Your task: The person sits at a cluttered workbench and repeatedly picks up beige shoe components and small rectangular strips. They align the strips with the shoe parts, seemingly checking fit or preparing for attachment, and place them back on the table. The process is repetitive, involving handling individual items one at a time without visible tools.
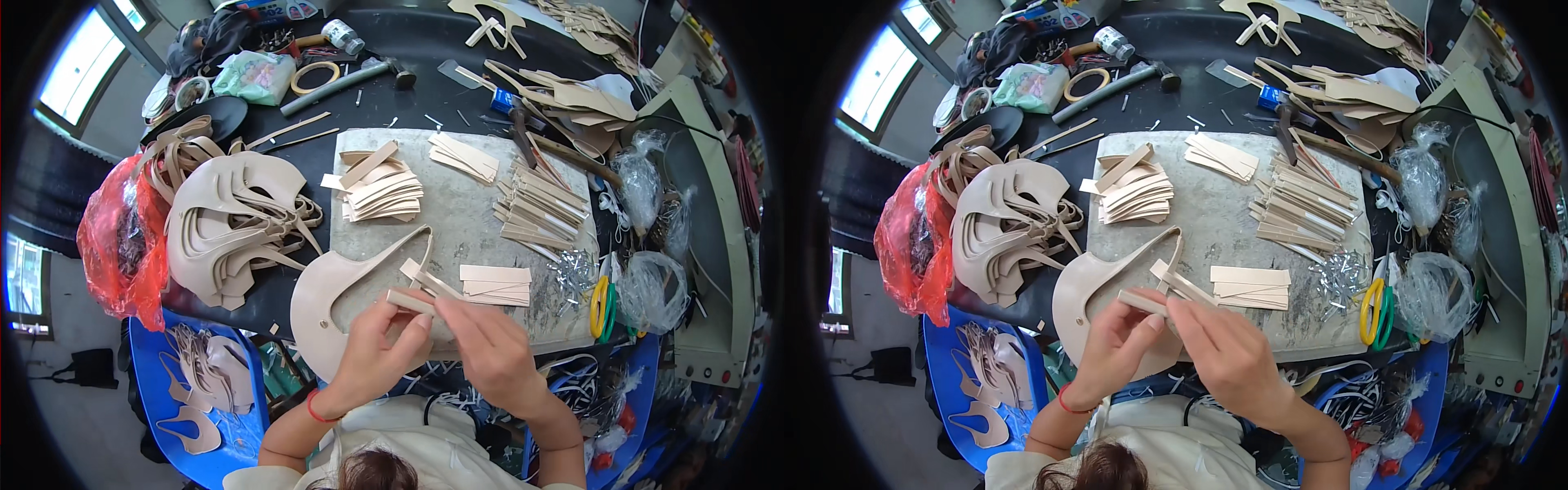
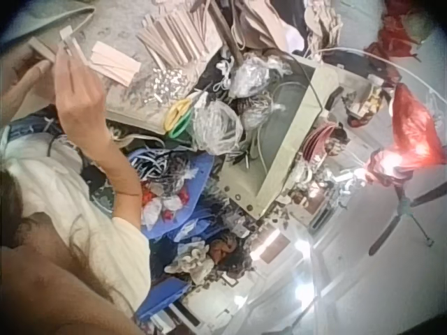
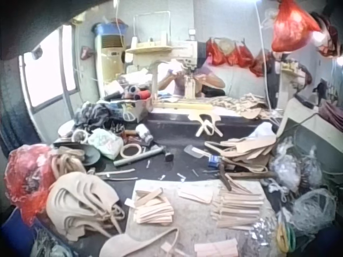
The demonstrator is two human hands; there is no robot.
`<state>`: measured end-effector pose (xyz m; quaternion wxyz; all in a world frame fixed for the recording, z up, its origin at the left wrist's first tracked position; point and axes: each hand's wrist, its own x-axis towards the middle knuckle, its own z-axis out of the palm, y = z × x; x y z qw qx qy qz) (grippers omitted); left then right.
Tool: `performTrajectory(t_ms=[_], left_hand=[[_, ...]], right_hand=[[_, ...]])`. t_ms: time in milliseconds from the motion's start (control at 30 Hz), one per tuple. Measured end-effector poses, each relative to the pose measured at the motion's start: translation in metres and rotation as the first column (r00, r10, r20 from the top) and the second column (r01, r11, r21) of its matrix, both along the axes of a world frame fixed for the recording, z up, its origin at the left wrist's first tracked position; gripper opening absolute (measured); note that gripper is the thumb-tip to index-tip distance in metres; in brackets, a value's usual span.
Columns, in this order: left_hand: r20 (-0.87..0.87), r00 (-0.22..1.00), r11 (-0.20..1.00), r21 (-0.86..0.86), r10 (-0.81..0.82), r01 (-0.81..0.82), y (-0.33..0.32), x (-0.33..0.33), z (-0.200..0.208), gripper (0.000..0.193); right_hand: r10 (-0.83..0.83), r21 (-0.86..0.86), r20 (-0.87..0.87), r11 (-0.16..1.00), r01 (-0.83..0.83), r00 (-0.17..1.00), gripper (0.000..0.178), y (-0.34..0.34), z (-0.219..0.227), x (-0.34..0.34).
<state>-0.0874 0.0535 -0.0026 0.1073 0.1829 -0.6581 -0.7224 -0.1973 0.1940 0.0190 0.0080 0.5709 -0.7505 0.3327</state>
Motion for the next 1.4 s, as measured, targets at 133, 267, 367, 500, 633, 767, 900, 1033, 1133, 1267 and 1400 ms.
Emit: performTrajectory(t_ms=[133,267,367,500,633,767,900,1033,1133,1267,1400], left_hand=[[0.048,0.963,0.157,-0.988,0.265,0.006,-0.047,0.014,0.006,0.047],[0.145,0.967,0.505,-0.863,0.211,0.019,-0.056,0.031,-0.012,0.055],[0.094,0.993,0.356,-0.932,0.071,0.063,-0.062,0.039,0.013,0.056],[0.122,0.954,0.049,-0.989,-0.275,0.141,-0.076,0.034,0.080,0.045],[0.262,0.803,-0.117,-0.965,-0.535,0.237,-0.069,0.008,0.099,0.052],[0.130,0.893,0.106,-0.975,-0.430,0.193,-0.071,0.007,0.056,0.055],[0.018,0.993,0.841,-0.534,0.116,-0.089,-0.032,0.055,0.017,0.051],[0.149,0.953,0.965,-0.063,0.263,-0.256,-0.007,0.068,0.006,0.043],[0.167,0.959,0.957,0.143,0.227,-0.251,-0.012,0.067,-0.007,0.037],[0.143,0.959,0.928,0.252,0.245,-0.274,-0.018,0.068,-0.007,0.034],[0.160,0.966,0.910,0.332,0.203,-0.247,-0.023,0.065,-0.003,0.034]], right_hand=[[-0.260,0.013,0.322,0.963,0.270,0.910,0.027,0.010,0.000,-0.006],[-0.321,-0.061,0.277,0.935,0.350,0.906,0.019,0.020,-0.010,-0.014],[-0.366,-0.003,0.616,0.884,0.467,0.698,0.015,0.034,-0.011,-0.011],[-0.265,0.057,0.834,0.914,0.401,0.484,0.015,0.049,-0.014,-0.017],[0.062,-0.078,0.965,0.996,0.050,0.255,0.018,0.019,-0.016,-0.001],[0.131,-0.125,0.987,0.990,-0.063,0.092,0.020,-0.025,-0.034,0.018],[0.194,-0.194,0.981,0.981,0.021,0.026,0.020,-0.047,-0.047,0.016],[0.120,-0.112,0.983,0.992,-0.060,0.136,0.019,-0.052,-0.037,0.014],[0.010,0.020,0.925,0.997,-0.077,0.381,0.014,-0.051,-0.020,0.020],[-0.065,0.136,0.814,0.987,-0.081,0.577,0.013,-0.042,-0.016,0.026],[-0.076,0.144,0.808,0.987,-0.070,0.584,0.013,-0.047,-0.021,0.032]])
